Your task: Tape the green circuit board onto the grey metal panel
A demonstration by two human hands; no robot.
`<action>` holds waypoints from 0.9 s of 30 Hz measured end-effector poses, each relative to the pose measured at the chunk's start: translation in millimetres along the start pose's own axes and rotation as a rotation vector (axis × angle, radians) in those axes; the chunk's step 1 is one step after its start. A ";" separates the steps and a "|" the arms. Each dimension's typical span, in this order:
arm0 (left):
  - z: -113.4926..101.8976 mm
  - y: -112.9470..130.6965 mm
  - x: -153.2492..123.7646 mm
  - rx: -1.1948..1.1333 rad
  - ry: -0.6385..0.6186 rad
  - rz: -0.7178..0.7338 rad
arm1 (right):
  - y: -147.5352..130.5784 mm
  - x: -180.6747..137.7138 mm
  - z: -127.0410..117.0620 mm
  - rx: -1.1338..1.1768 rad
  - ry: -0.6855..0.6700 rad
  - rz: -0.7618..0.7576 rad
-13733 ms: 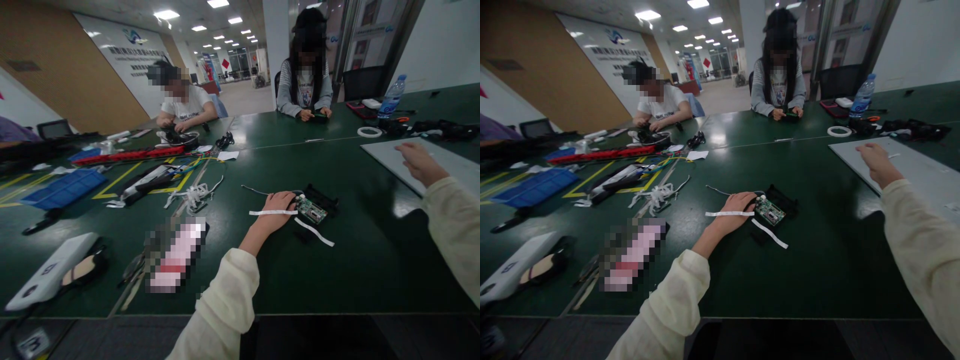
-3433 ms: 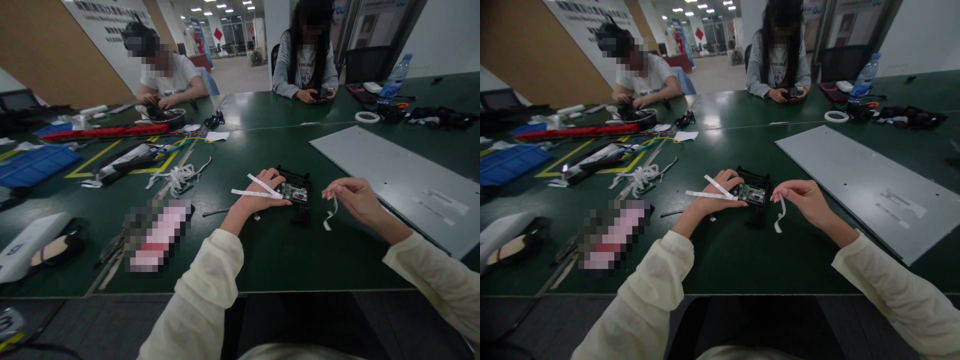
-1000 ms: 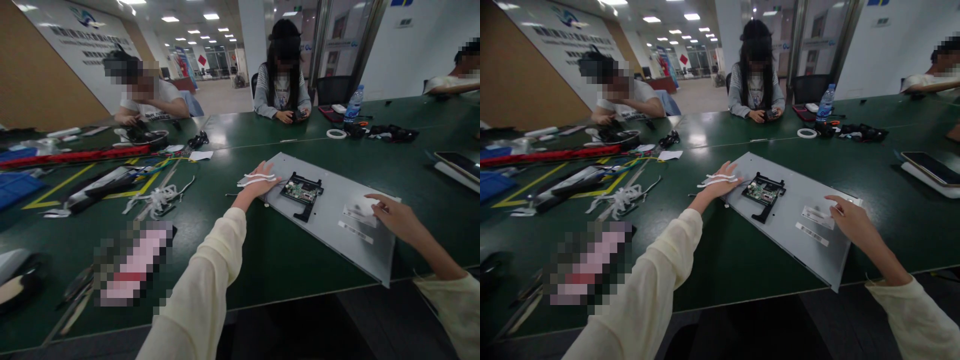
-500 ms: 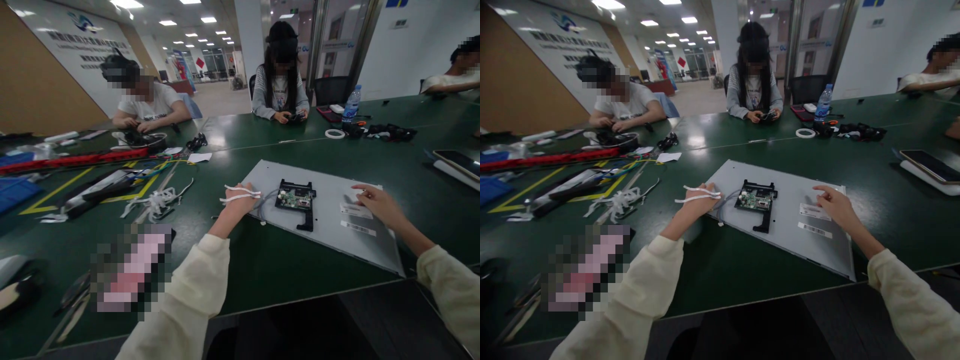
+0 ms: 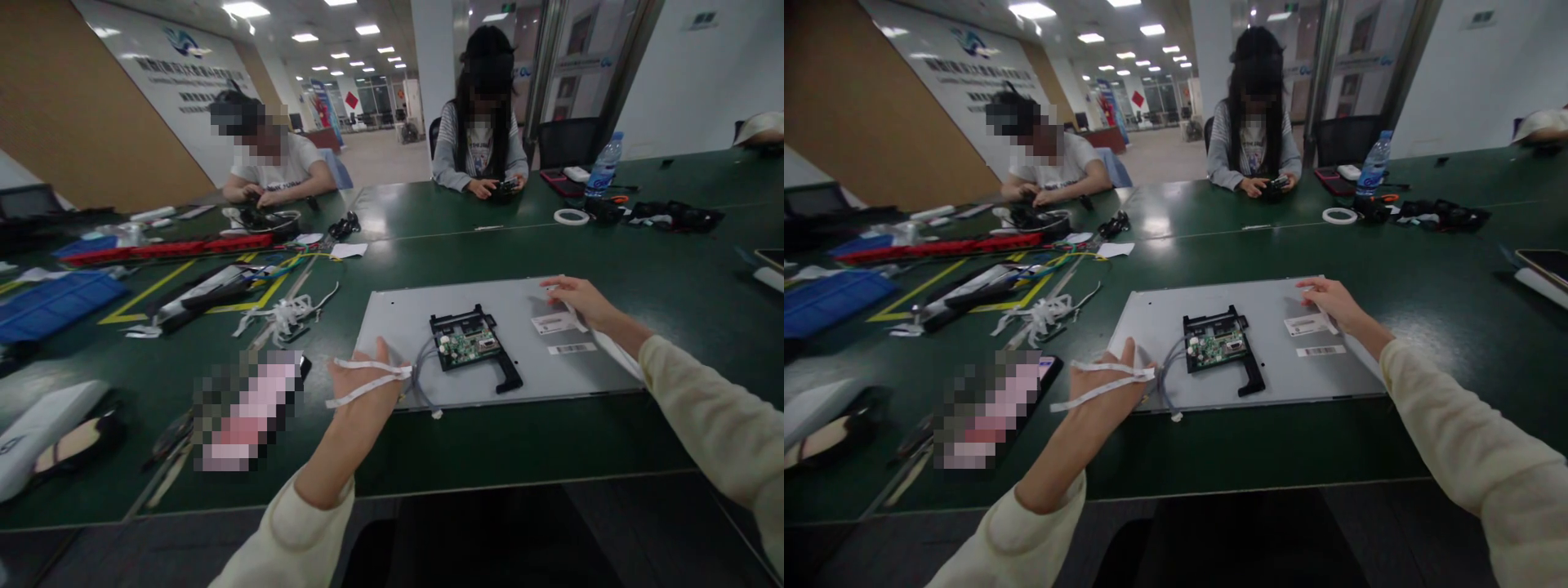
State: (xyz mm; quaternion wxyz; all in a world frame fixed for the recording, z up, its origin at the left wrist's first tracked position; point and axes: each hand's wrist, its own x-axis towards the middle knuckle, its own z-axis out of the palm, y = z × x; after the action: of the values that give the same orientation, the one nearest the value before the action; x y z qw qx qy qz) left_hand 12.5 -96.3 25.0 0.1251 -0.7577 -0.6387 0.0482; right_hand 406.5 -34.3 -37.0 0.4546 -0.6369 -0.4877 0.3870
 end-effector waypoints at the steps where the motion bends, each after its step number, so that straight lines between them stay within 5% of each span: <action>1: -2.7 -1.4 0.2 -0.047 0.011 0.033 | -1.4 1.8 2.2 0.006 0.003 0.024; 6: -10.8 3.9 9.7 -0.350 -0.087 0.355 | -11.2 16.9 -1.6 0.167 0.139 0.069; 10: -9.3 14.5 25.0 -0.417 -0.139 0.442 | -31.6 22.4 -9.9 0.258 0.174 -0.024; 15: -12.3 21.4 46.1 -0.473 -0.183 0.492 | -64.5 6.3 -0.2 0.521 -0.106 -0.012; 21: -14.2 26.6 50.3 -0.420 -0.168 0.480 | -81.0 -15.3 48.3 1.015 -0.434 0.157; 27: -29.5 48.6 54.6 -0.531 0.175 0.523 | -72.9 -36.6 104.8 1.282 -0.579 0.187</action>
State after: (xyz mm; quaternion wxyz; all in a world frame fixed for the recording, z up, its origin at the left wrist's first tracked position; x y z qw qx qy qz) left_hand 75.7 -54.0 45.9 -0.0380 -0.9024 -0.4009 -0.1536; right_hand 280.5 -40.7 4.4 0.5569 -0.1549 -0.2083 0.7890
